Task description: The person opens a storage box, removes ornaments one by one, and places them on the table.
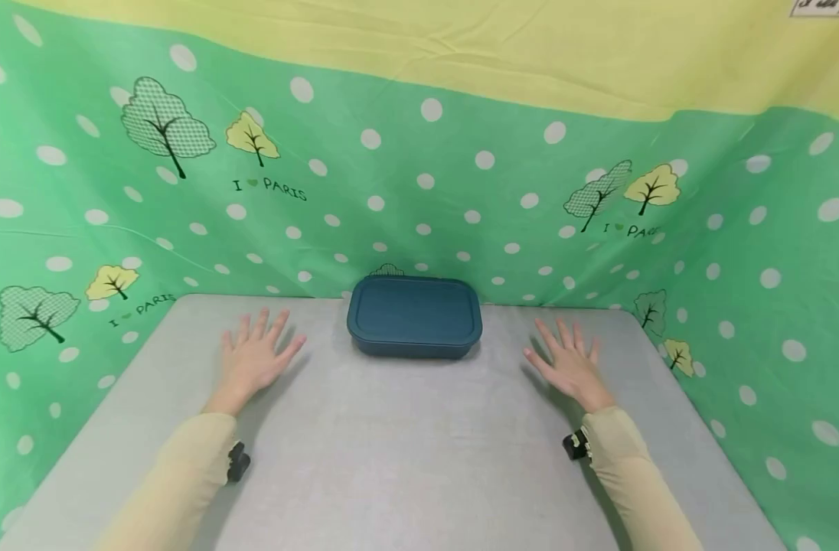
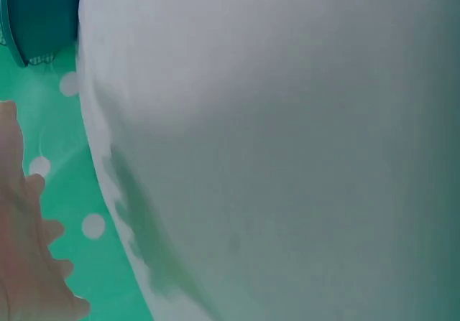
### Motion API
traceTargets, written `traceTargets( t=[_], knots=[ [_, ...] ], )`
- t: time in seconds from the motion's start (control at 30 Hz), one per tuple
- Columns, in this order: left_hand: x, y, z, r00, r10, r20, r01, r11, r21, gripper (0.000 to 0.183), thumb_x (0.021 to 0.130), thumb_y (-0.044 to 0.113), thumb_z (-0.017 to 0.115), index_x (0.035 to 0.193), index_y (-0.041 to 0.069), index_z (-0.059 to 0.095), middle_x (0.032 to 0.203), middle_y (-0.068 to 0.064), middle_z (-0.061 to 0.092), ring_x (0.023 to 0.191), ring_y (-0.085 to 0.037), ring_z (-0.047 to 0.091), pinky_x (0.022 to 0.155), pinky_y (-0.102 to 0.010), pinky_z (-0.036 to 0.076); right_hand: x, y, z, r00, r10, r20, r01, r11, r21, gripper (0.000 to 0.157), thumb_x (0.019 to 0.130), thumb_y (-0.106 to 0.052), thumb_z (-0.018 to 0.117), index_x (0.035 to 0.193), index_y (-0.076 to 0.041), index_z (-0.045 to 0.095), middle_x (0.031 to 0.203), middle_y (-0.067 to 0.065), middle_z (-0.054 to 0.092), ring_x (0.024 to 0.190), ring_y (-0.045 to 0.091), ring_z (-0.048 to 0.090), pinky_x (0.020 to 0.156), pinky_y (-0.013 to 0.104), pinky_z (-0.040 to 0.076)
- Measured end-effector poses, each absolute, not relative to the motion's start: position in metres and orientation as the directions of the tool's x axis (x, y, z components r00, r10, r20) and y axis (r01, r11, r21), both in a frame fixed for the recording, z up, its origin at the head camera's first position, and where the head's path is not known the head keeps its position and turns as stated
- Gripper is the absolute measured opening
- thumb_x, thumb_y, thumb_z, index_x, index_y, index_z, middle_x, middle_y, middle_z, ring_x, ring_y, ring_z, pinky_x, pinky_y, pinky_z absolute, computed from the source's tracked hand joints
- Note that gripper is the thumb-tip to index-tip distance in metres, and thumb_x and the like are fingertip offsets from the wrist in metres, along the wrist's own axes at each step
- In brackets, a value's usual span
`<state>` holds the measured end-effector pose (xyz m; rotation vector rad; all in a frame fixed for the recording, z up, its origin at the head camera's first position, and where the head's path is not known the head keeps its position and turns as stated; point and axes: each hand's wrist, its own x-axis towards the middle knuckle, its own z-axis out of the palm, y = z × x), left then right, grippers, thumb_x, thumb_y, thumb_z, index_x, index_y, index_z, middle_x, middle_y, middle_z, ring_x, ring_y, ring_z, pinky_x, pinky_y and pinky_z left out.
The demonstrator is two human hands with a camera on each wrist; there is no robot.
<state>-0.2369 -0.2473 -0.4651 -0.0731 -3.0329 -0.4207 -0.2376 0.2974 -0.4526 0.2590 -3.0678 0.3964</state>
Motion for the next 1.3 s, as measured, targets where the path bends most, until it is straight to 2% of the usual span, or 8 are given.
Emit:
traceTargets(
  t=[0.17,0.43,0.63,0.83,1.0,1.2,1.3],
  knots=[
    [-0.244,-0.228,-0.466,-0.996,0.059,0.072,0.078,0.95,0.302,0.081,0.095,0.069,0.023,0.155,0.015,0.021,0.156,-0.024,0.015,0.139,-0.052,0.006,0.104,-0.07,0.002,-0.244,0.279,-0.451,-0.98,-0.187,0.071,-0.2,0.928,-0.315,0.074,0.099,-0.059,0.034,0.156,-0.016,0.016,0.158,0.022,0.009,0.14,0.051,0.0,0.1,0.072,-0.011],
    [-0.255,-0.196,-0.466,-0.989,0.117,0.088,0.142,0.914,0.379,0.078,0.098,0.064,0.021,0.155,0.009,0.022,0.154,-0.027,0.018,0.136,-0.056,0.015,0.107,-0.064,0.015,-0.254,0.244,-0.451,-0.962,-0.241,0.127,-0.272,0.856,-0.44,0.065,0.103,-0.046,0.037,0.155,-0.011,0.022,0.156,0.019,0.02,0.139,0.051,0.008,0.102,0.072,-0.001],
    [-0.263,-0.18,-0.464,-0.985,0.131,0.111,0.169,0.86,0.481,0.073,0.101,0.058,0.025,0.154,0.007,0.024,0.154,-0.026,0.019,0.137,-0.052,0.017,0.11,-0.058,0.014,-0.261,0.224,-0.453,-0.947,-0.269,0.179,-0.322,0.808,-0.494,0.061,0.103,-0.04,0.04,0.153,-0.008,0.025,0.154,0.02,0.028,0.139,0.048,0.017,0.106,0.068,0.006],
    [-0.272,-0.171,-0.467,-0.974,0.158,0.164,0.226,0.752,0.619,0.062,0.105,0.043,0.033,0.152,0.003,0.027,0.152,-0.029,0.023,0.138,-0.047,0.021,0.11,-0.057,0.016,-0.269,0.208,-0.455,-0.94,-0.29,0.18,-0.337,0.707,-0.622,0.065,0.104,-0.036,0.041,0.152,0.003,0.02,0.154,0.024,0.024,0.139,0.042,0.022,0.11,0.056,0.017],
    [-0.276,-0.167,-0.467,-0.963,0.193,0.187,0.268,0.666,0.696,0.056,0.105,0.032,0.038,0.152,0.004,0.027,0.152,-0.027,0.026,0.139,-0.044,0.023,0.111,-0.054,0.018,-0.273,0.2,-0.455,-0.95,-0.28,0.135,-0.292,0.654,-0.698,0.07,0.103,-0.04,0.044,0.154,0.0,0.016,0.155,0.022,0.02,0.141,0.038,0.02,0.111,0.053,0.018],
    [-0.28,-0.168,-0.469,-0.975,0.178,0.135,0.204,0.467,0.86,0.06,0.103,0.025,0.049,0.153,0.004,0.024,0.146,-0.03,0.034,0.127,-0.047,0.042,0.102,-0.053,0.036,-0.278,0.197,-0.458,-0.964,-0.252,0.09,-0.224,0.576,-0.786,0.076,0.1,-0.037,0.053,0.155,-0.004,0.012,0.154,0.024,0.022,0.136,0.043,0.029,0.107,0.054,0.029],
    [-0.283,-0.17,-0.474,-0.974,0.196,0.11,0.171,0.33,0.928,0.062,0.102,0.016,0.051,0.154,0.003,0.02,0.145,-0.033,0.034,0.126,-0.048,0.042,0.098,-0.052,0.041,-0.279,0.195,-0.46,-0.966,-0.246,0.082,-0.204,0.527,-0.825,0.076,0.099,-0.03,0.055,0.154,-0.001,0.011,0.152,0.028,0.023,0.134,0.046,0.031,0.105,0.053,0.032]
  ],
)
